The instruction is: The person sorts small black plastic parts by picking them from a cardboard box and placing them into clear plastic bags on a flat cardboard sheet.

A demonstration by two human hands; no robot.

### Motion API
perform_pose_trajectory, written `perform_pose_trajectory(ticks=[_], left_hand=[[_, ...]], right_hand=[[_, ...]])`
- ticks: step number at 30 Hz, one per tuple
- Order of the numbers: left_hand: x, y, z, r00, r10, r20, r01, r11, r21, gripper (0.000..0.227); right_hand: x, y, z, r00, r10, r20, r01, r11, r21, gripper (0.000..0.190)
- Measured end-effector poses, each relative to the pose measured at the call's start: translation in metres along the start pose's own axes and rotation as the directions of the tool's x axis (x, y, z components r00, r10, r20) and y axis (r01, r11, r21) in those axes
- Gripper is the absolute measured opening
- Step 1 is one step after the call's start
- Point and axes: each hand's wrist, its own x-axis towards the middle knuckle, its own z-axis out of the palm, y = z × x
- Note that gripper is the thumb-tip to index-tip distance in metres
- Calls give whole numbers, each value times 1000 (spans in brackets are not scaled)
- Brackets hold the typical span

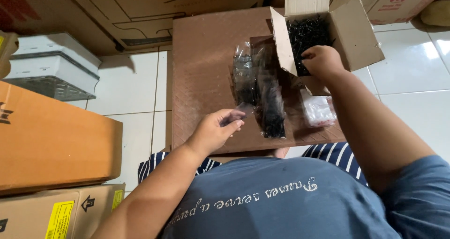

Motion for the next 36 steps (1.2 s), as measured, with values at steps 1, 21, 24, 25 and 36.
perform_pose_trajectory(ticks=[1, 21, 24, 25, 36], left_hand=[[2, -2, 0, 1000, 0, 2, 0, 1000, 2, 27], [13, -9, -5, 999, -54, 11, 53, 998, 30, 26], [10, -9, -4, 999, -40, 18, 40, 999, 3, 26], [10, -7, -4, 999, -38, 19, 38, 999, 3, 26], [4, -3, -4, 999, -35, 24, 35, 999, 4, 28]], right_hand=[[-1, -5, -1, 1000, 2, -1, -2, 1000, 1, 24], [4, -12, 7, 995, 48, -84, -35, 988, 150, 17], [4, -7, 9, 984, 138, -113, -96, 944, 316, 21], [2, -8, 7, 984, 138, -115, -96, 944, 315, 21], [-19, -25, -11, 985, 96, -141, -14, 871, 491, 14]])
